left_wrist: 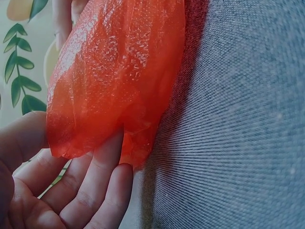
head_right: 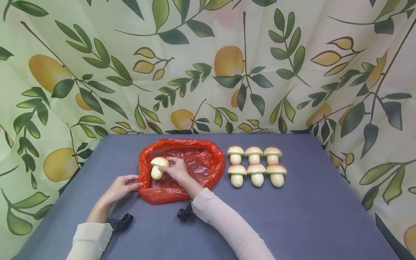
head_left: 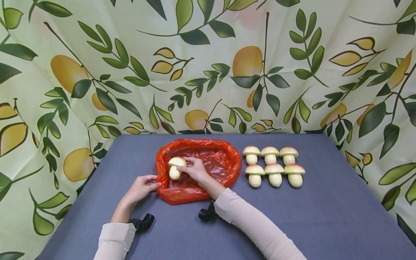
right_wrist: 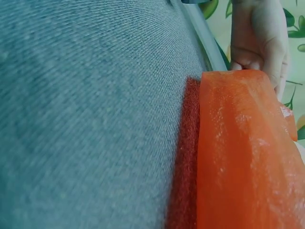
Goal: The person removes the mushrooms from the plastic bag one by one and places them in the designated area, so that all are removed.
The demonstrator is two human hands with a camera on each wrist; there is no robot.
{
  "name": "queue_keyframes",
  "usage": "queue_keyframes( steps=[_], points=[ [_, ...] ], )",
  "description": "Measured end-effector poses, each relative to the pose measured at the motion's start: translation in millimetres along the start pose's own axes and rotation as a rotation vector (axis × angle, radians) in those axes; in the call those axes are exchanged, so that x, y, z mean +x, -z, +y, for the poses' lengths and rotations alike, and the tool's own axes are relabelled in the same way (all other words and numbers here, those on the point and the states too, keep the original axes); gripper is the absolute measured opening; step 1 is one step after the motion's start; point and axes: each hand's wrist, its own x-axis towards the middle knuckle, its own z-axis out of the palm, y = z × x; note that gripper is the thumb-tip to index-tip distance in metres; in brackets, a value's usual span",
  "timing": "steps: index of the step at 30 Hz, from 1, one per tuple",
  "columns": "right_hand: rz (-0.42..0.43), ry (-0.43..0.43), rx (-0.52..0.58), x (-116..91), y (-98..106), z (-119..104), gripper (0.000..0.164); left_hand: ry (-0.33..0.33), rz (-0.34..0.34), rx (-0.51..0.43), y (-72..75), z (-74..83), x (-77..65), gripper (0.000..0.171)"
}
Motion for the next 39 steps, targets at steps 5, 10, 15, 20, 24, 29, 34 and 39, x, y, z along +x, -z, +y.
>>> queue_keyframes(
  steps=[5, 10, 15, 20, 24, 29, 34, 39],
  points=[
    [-0.025, 0.022, 0.003, -4.2, 5.3, 0.5, 0.051, 0.002, 0.000, 0.001, 0.2, 0.0, 0.1, 0.038],
    [-0.071, 0.061, -0.034, -10.5, 11.6, 1.0, 0.051, -0.007, -0.005, 0.004, 1.0, -0.1, 0.1, 0.038],
    [-0.095, 0.052, -0.046, -18.2, 17.9, 0.9, 0.053, -0.013, -0.013, 0.010, 2.7, -0.8, -0.2, 0.038],
    [-0.091, 0.064, -0.051, -23.5, 23.8, 0.9, 0.052, -0.013, -0.026, 0.015, 3.7, -0.3, -1.2, 0.038],
    [-0.080, 0.068, -0.045, -25.8, 28.1, 0.1, 0.052, -0.007, -0.029, 0.017, 4.6, -0.5, -1.6, 0.038],
    [-0.097, 0.074, -0.029, -28.9, 33.2, -0.9, 0.051, 0.001, -0.026, 0.024, 5.3, -1.7, -1.2, 0.037],
    [-0.111, 0.083, -0.017, -32.8, 40.1, -0.6, 0.051, 0.000, -0.020, 0.021, 4.6, -2.1, -0.3, 0.037],
    [-0.125, 0.079, -0.016, -38.3, 47.5, 0.9, 0.050, -0.008, -0.030, 0.019, 4.5, -2.2, -0.6, 0.038]
  ],
)
